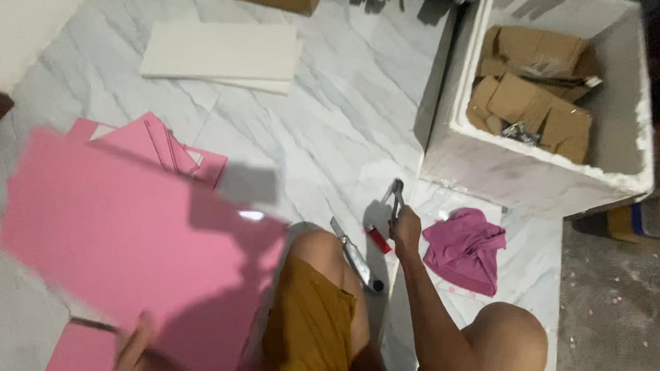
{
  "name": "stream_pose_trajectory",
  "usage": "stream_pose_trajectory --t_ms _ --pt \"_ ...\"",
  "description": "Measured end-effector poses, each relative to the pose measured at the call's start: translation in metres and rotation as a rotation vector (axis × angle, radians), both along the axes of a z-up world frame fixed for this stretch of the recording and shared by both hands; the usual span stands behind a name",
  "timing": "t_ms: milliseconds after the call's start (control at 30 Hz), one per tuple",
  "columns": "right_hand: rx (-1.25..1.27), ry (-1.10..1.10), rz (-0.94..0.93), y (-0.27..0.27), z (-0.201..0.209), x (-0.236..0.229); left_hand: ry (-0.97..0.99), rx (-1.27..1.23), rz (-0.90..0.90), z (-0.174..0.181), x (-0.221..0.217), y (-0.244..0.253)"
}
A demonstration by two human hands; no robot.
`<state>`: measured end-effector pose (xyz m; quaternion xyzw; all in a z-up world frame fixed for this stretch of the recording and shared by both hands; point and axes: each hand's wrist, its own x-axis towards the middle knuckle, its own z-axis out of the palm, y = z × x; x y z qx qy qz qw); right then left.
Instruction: The person trims edges and clears holes in white and pink rectangular panels using pliers, a utility knife, and a lighter.
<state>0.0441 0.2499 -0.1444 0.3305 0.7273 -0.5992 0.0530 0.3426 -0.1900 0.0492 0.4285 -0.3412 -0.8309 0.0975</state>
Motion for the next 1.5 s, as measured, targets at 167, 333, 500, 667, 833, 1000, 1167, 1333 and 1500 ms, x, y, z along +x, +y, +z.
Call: stream_pose_trajectory --t_ms 167,333,500,667,833,1000,1167,1333,1500 --pt "-0.310 0.173 -0.338 -0.008 0.097 0.033 0.531 -1.192 -0.176 -0.107 -0.124 0.044" --pt "-0.030 0.728 -0.292 -0.001 0.155 0.070 0.377 0.136 -0.325 -0.040 -0.203 0.120" --pt "-0.566 0.812 -0.223 0.042 0.200 0.099 0.287 0.512 -0.470 -0.004 -0.212 0.182" --pt "-0.552 0.511 0.016 0.036 0.304 0.185 0.422 0.418 -0.472 -0.179 -0.278 0.185" --pt "-0.656 0.273 0.389 0.061 0.290 0.213 0.360 0.460 -0.559 -0.133 -0.268 0.207" --pt "-0.658 0.219 0.381 0.059 0.299 0.204 0.273 0.199 -0.588 -0.159 -0.286 0.214" --pt "-0.628 0.157 0.373 0.061 0.293 0.186 0.243 0.149 -0.553 -0.109 -0.266 0.222" --pt "-0.593 0.130 0.412 0.058 0.296 0.165 0.189 0.028 -0.514 -0.130 -0.272 0.221" --pt "-0.516 0.104 0.408 0.064 0.297 0.155 0.180 0.163 -0.428 -0.170 -0.296 0.218"
